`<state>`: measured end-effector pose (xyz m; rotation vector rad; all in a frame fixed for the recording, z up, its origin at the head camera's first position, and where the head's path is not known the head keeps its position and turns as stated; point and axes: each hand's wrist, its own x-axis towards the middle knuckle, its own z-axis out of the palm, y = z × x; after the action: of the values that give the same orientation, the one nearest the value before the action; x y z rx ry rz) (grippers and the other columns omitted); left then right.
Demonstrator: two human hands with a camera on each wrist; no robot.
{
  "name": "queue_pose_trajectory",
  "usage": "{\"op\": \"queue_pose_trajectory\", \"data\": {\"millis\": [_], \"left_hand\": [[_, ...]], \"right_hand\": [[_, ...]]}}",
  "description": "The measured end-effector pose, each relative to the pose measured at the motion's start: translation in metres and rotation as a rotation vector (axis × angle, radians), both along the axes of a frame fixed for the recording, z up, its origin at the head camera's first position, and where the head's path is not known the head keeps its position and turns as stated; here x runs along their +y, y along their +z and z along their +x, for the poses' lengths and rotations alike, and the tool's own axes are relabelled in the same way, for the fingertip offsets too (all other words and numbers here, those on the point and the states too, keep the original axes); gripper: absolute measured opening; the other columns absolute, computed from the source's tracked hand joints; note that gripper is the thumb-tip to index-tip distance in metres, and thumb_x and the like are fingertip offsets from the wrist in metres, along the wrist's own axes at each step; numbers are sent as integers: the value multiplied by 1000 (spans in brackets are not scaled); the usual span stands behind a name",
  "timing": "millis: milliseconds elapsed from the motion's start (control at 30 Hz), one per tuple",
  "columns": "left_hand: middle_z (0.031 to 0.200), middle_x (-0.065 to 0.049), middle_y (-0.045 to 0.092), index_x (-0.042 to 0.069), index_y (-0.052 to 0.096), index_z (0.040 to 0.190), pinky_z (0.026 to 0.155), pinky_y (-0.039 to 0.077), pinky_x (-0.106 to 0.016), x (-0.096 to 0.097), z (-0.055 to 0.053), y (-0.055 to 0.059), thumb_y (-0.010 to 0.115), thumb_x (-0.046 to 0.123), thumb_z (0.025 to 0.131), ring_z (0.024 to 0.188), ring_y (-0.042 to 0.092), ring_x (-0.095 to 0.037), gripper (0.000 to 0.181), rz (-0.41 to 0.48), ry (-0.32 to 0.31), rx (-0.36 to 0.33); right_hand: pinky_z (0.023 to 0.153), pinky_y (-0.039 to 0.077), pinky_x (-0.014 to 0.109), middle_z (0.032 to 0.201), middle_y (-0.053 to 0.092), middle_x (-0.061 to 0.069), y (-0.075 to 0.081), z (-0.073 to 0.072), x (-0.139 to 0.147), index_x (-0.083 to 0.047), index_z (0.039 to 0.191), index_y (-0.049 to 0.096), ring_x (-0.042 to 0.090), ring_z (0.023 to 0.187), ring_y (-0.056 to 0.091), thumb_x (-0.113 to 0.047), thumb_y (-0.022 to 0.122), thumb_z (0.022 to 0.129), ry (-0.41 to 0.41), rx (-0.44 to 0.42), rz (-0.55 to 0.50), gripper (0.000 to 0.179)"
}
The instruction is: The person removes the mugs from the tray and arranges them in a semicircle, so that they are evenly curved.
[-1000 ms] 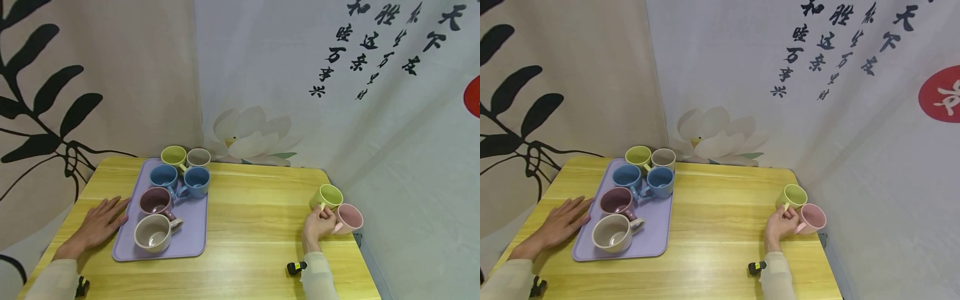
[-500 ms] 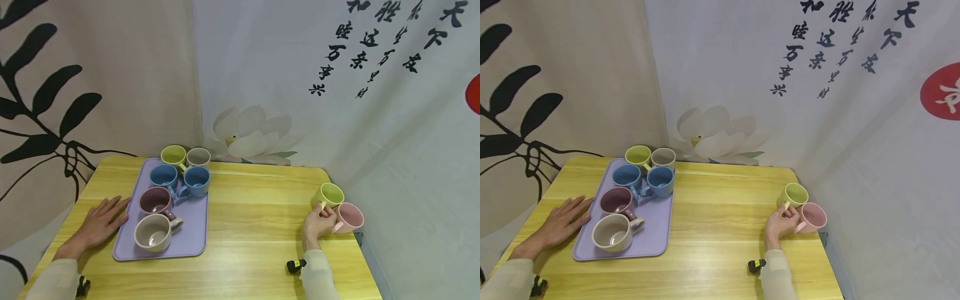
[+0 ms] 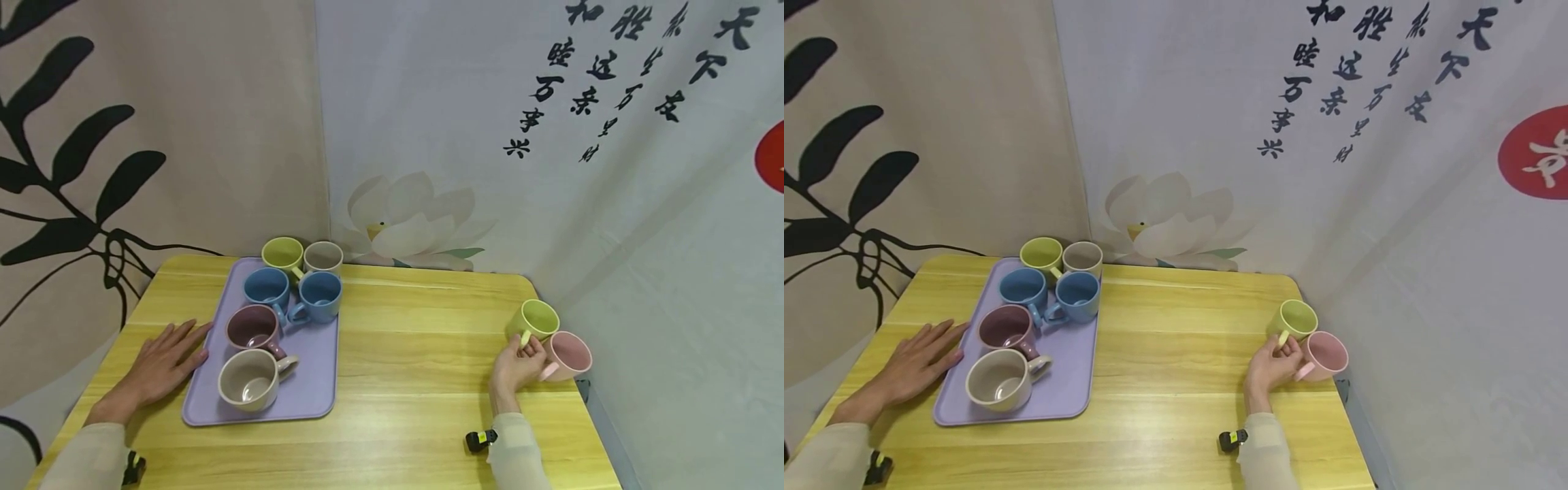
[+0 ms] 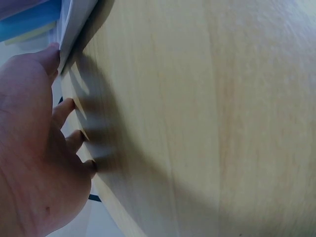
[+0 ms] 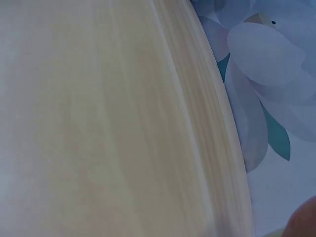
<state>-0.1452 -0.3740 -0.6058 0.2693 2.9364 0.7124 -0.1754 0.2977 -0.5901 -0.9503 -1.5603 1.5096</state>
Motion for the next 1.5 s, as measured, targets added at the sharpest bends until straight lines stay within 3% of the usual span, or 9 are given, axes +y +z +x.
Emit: {"op": "queue_pose_trajectory", "data": {"millis": [167,400,633,867,1033,1167,1500], "left_hand": [[179,-42,25,17,31,179,123,8,-95,0,0,0,48,49,120,164,13,-75,69,-4,2,-2],[179,-42,25,17,31,179,123,8,-96,0,0,1,48,48,120,163,13,-76,69,2,-3,0],[179,-42,24,18,30,179,122,7,-96,-1,-1,-1,48,48,120,163,13,-76,68,1,-5,0],[179,-42,24,16,31,179,123,7,-96,0,-1,0,48,48,120,164,12,-75,69,1,-2,-6],[179,-42,24,16,31,179,123,7,-96,-1,-1,0,48,48,120,164,12,-75,69,1,-5,-7],[179,-42,24,17,30,179,123,6,-96,-1,-1,0,47,49,120,164,11,-75,70,0,-5,-11],[179,-42,24,17,30,179,122,7,-96,0,0,1,48,48,120,164,12,-75,69,7,-8,0]], "right_hand": [[96,52,15,137,60,10,-2,5,-3,0,152,55,7,112,57,-11,66,112,49,-1,39,43],[116,51,32,159,54,20,1,17,-7,-4,162,46,23,136,57,-18,66,113,148,-4,63,55],[133,40,58,164,53,24,2,25,-10,-1,164,44,38,152,51,-17,72,109,159,21,150,64],[136,34,65,167,52,25,12,28,-19,-1,163,47,43,159,48,-16,78,106,145,73,272,67],[137,33,64,166,56,21,24,29,-30,-3,160,53,40,159,48,-16,80,103,172,112,369,64],[138,33,62,166,59,18,30,31,-42,-5,160,57,38,161,48,-15,80,104,269,123,443,61],[138,28,70,170,56,15,28,38,-78,-12,163,54,40,165,45,-16,76,109,714,119,531,59]]}}
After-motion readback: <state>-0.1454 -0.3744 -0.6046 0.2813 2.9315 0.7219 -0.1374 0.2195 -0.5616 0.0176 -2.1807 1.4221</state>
